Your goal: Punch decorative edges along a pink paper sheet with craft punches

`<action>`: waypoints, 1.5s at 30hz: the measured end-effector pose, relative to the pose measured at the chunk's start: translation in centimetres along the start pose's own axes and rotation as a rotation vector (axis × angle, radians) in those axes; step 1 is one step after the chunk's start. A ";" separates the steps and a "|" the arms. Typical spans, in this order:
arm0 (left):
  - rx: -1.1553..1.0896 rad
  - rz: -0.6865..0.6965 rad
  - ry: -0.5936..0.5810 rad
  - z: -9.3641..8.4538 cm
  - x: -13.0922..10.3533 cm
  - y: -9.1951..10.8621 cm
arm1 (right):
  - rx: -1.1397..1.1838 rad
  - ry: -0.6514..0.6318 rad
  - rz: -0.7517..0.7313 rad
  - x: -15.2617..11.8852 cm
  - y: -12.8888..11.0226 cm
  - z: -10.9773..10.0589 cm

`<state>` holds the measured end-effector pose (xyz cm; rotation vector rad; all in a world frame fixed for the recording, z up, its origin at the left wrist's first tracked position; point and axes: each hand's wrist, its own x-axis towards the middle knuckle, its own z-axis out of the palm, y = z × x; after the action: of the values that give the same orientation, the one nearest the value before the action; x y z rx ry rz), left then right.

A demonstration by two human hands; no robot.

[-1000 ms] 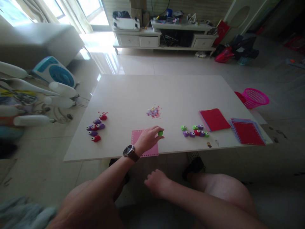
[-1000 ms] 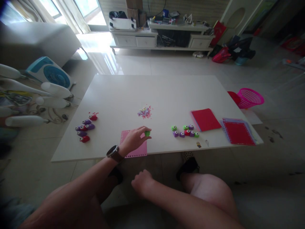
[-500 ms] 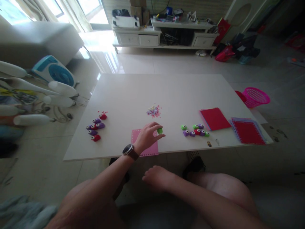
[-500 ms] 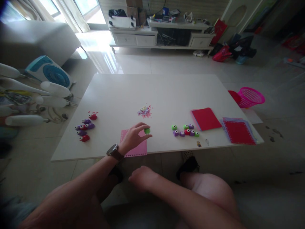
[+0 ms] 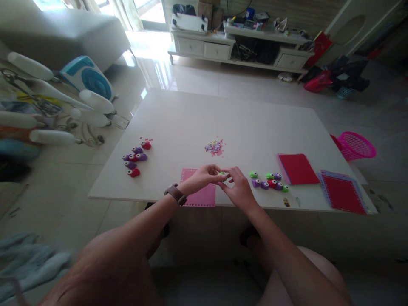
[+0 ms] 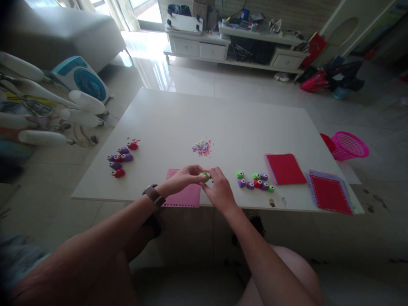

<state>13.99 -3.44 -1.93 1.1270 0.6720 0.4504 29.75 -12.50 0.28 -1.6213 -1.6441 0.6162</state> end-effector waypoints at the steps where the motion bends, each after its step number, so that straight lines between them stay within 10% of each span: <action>1: -0.023 -0.019 -0.017 0.1 -0.1 0.0 | -0.011 -0.025 -0.024 0.0 0.0 0.0; 7: 0.154 -0.052 -0.026 -1.7 0.4 0.5 | -0.118 -0.069 -0.057 0.2 0.1 -0.6; 18: 1.323 0.078 0.206 -4.5 -0.1 -1.1 | -0.292 -0.168 -0.005 -0.3 1.3 -1.7; 45: 1.084 0.120 0.071 -3.2 0.5 1.5 | -0.037 -0.205 0.158 -0.3 2.9 -1.0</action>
<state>12.13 -0.48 -1.52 2.1861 0.9455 0.2028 32.33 -12.66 -1.43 -1.7759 -1.6902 0.8614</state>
